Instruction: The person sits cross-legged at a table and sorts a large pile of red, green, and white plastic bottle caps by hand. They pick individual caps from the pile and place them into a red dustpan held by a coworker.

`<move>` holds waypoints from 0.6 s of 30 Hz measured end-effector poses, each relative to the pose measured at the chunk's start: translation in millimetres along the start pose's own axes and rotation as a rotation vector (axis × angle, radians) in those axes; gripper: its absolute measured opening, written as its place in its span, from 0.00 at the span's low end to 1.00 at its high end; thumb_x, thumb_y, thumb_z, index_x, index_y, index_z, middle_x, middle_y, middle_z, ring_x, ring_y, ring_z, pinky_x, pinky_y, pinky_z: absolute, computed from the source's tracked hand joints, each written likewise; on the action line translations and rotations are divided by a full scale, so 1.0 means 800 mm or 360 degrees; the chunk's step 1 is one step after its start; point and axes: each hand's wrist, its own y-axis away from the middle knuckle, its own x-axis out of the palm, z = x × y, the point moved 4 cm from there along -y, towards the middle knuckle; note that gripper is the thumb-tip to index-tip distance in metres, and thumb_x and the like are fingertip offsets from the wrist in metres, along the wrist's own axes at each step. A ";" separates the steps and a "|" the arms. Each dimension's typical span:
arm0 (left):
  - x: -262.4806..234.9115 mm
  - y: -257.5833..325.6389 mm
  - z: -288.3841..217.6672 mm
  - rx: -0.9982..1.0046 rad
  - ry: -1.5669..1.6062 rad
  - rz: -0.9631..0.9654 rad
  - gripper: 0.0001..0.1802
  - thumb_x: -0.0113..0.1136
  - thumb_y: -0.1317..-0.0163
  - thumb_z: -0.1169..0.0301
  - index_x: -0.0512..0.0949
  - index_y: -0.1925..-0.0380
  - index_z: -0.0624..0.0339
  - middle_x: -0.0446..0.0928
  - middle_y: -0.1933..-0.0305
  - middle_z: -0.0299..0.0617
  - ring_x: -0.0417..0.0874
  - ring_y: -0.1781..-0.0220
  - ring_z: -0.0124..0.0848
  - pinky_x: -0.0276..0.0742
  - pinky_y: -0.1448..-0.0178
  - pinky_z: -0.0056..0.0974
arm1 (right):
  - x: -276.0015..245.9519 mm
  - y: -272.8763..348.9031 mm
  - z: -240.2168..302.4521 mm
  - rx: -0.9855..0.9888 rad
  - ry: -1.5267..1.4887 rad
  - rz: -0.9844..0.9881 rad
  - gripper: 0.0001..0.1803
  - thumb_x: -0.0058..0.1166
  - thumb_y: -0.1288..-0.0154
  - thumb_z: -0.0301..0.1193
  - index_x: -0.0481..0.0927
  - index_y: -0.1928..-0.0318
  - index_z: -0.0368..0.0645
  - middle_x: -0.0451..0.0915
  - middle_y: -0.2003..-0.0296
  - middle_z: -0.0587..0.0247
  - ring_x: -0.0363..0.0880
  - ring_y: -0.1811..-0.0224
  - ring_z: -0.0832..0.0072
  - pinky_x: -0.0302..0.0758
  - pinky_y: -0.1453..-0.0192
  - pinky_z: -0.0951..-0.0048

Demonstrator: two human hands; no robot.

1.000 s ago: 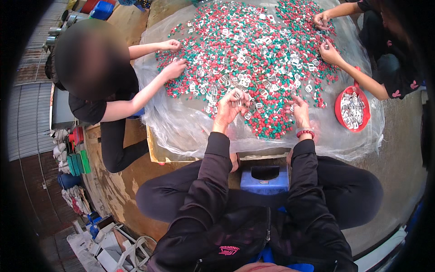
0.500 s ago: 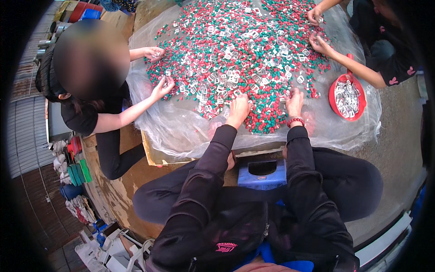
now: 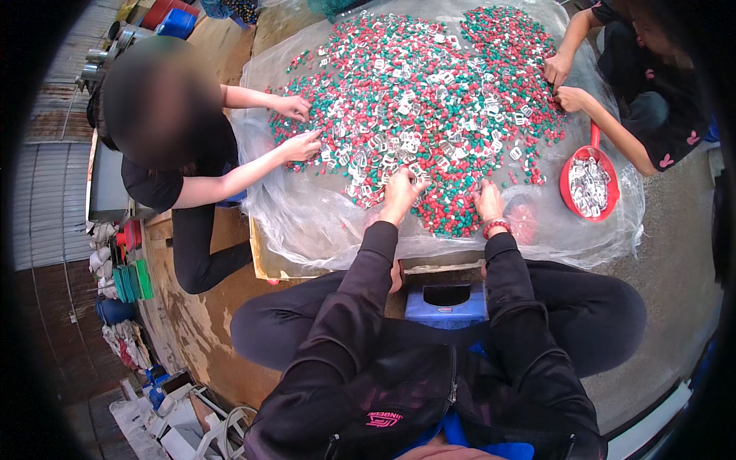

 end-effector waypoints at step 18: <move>-0.041 0.010 -0.012 -0.0491 0.2320 0.0668 0.11 0.58 0.36 0.62 0.74 0.63 0.57 0.76 0.69 0.37 0.78 0.73 0.24 0.68 0.81 0.25 | -0.098 -0.008 0.034 0.0034 -0.3018 0.0520 0.11 0.47 0.40 0.36 0.72 0.69 0.40 0.73 0.66 0.59 0.74 0.64 0.67 0.67 0.75 0.76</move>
